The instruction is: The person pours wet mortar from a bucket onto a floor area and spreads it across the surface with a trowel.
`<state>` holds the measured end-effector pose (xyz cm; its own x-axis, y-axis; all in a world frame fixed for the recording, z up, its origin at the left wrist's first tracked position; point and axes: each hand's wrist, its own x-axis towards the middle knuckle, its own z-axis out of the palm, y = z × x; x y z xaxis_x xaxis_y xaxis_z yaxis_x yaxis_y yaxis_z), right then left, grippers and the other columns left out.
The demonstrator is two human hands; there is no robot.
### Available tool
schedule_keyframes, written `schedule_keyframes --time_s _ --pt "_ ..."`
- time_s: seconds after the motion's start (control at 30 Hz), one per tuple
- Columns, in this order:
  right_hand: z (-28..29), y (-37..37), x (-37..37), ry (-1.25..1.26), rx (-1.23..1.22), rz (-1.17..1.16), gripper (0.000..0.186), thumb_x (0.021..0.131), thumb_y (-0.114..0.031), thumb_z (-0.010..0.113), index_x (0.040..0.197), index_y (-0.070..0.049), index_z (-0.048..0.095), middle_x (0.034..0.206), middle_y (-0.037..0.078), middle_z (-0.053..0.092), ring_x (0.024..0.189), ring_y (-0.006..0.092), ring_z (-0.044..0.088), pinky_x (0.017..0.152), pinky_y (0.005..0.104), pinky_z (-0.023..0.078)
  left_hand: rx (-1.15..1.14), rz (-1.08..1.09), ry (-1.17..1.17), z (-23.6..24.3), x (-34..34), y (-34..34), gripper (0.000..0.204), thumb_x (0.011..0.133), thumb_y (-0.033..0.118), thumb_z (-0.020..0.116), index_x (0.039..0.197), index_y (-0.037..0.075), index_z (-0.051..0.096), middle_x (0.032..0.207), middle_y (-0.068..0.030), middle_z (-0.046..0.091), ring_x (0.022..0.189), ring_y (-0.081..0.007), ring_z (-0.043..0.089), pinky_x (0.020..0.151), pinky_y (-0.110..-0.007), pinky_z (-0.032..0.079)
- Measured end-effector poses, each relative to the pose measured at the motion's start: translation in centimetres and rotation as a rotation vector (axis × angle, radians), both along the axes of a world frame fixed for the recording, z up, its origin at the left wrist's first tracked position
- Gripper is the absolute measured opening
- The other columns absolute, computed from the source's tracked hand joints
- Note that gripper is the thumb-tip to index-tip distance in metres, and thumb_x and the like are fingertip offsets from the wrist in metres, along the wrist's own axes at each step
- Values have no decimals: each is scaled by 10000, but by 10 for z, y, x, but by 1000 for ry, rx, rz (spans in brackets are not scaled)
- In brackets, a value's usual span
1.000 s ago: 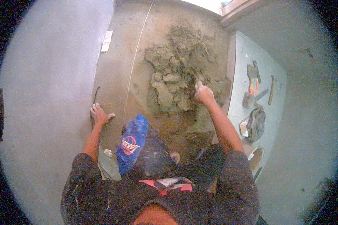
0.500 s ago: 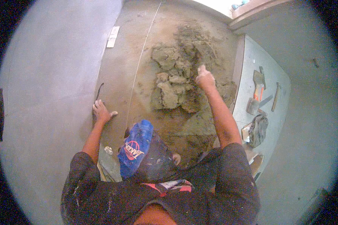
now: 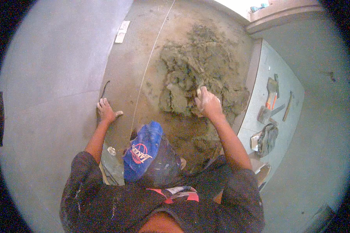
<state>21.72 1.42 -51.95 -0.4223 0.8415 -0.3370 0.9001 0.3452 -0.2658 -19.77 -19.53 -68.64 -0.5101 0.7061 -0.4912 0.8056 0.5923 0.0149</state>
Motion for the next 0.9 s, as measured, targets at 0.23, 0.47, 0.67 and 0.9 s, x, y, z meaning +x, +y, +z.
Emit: schedule_keyframes --time_s 0.23,0.47,0.67,0.9 --pt "-57 23 -26 -79 -16 -27 401 963 -450 466 1055 -60 463 861 249 670 847 447 651 742 554 513 -60 0 -11 6 -1 6 1297 566 616 827 1478 -32 172 1525 -244 212 1401 -439 177 1134 -557 221" --pt "-85 103 -46 -121 -76 -92 441 974 -458 452 1104 -37 467 993 275 653 968 458 617 824 541 483 -32 15 -36 7 3 8 1301 559 612 830 1478 -28 168 1532 -239 189 1404 -437 171 1132 -553 228" --pt "-16 99 -62 -106 3 -150 464 974 -451 438 1186 -40 476 1042 295 637 989 472 610 855 543 483 -55 32 -4 2 -2 3 1287 570 593 837 1477 -25 165 1541 -230 165 1405 -438 163 1133 -548 231" --pt "-64 124 -41 -209 -82 -102 476 955 -444 462 1142 -18 565 1154 256 620 1085 427 588 926 501 466 -27 22 -32 7 3 13 1273 581 571 842 1479 -27 166 1540 -235 175 1403 -440 171 1138 -546 228"
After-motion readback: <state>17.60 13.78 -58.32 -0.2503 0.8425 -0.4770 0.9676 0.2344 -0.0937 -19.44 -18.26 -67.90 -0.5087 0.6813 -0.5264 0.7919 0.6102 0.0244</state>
